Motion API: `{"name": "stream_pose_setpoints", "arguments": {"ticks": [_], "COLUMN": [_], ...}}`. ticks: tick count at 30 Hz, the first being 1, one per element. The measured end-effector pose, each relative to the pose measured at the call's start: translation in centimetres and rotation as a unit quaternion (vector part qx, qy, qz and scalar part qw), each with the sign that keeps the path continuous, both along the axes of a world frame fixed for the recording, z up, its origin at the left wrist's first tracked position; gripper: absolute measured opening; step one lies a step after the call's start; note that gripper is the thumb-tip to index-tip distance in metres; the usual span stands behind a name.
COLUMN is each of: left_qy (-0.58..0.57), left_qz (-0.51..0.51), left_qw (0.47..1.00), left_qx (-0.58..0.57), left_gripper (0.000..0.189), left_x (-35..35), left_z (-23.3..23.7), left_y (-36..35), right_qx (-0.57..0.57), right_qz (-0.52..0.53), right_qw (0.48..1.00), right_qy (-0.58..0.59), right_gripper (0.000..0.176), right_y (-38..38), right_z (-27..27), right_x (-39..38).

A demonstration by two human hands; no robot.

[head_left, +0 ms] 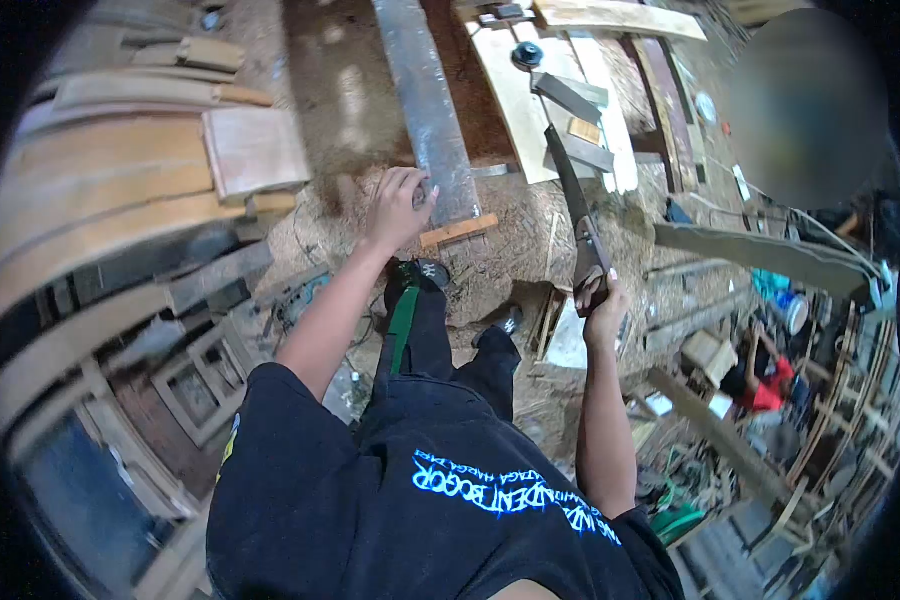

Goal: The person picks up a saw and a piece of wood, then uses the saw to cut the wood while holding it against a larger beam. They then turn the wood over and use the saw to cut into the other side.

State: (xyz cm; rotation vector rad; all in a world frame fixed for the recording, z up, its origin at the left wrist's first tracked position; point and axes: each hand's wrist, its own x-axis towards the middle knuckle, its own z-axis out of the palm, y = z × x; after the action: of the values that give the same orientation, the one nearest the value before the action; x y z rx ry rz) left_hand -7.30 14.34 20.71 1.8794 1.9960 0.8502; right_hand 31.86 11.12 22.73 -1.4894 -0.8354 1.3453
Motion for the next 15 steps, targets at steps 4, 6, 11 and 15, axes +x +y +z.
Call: {"name": "stream_pose_setpoints", "arguments": {"ticks": [4, 6, 11, 15], "left_qy": [0.007, 0.012, 0.030, 0.004], "left_qz": [0.080, 0.093, 0.137, 0.158], "left_qw": [0.997, 0.995, 0.990, 0.987], "left_qx": [0.020, 0.025, -0.012, -0.022], "left_gripper": [0.030, 0.028, 0.028, 0.029], "left_x": [2.8, 4.3, 8.1, 9.4], "left_z": [-0.4, 0.1, -0.6, -2.5], "left_y": [-6.2, -9.0, -14.2, -16.1], "right_qx": [0.016, 0.019, -0.008, -0.025], "right_qz": [0.056, 0.086, 0.126, 0.131], "right_qw": [0.998, 0.995, 0.991, 0.989], "right_qy": [0.023, 0.051, 0.040, 0.059], "right_gripper": [0.051, 0.050, 0.047, 0.047], "right_y": [0.3, -0.3, -3.4, -3.9], "right_z": [0.3, -1.0, -1.1, -2.7], "right_x": [1.7, 3.3, 5.7, 5.7]}}
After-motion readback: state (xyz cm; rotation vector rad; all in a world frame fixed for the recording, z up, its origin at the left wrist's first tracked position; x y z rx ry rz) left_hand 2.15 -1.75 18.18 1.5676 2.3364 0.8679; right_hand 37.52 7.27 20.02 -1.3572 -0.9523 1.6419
